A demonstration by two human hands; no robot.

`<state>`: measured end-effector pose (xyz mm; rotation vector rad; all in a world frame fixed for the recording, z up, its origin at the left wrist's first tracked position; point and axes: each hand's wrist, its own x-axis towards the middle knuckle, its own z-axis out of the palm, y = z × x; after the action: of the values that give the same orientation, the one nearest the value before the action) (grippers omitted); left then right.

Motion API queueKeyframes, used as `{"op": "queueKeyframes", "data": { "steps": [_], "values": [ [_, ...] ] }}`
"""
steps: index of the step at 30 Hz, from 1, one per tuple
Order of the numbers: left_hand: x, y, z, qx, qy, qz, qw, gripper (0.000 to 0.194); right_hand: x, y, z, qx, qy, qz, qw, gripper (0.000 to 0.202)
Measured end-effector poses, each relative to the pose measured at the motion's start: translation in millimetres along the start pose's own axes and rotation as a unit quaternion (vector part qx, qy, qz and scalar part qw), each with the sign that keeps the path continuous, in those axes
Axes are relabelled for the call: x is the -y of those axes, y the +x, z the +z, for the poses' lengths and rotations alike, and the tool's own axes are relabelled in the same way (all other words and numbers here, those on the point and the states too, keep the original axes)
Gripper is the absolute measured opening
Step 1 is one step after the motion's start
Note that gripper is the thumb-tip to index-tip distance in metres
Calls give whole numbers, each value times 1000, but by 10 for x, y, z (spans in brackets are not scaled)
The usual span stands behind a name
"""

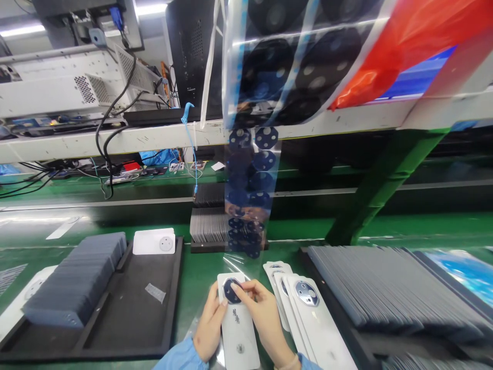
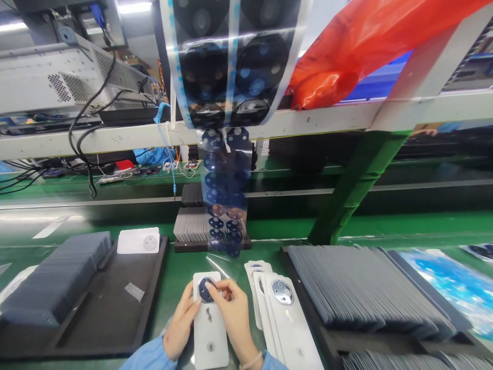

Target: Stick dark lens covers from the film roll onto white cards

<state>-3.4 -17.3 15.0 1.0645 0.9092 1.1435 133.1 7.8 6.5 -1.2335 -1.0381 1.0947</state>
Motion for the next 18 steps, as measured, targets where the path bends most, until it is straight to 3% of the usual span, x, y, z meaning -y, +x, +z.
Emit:
{"op": "queueKeyframes", "data": {
  "steps": [8, 18],
  "values": [
    [16, -17, 5, -3, -8, -22, 1000, 74, 11, -7, 16, -14, 10, 13, 1000, 46],
    [-8, -22, 16, 23, 3, -23, 999, 72, -17, -28, 7, -9, 15, 11, 1000, 43]
  ]
}}
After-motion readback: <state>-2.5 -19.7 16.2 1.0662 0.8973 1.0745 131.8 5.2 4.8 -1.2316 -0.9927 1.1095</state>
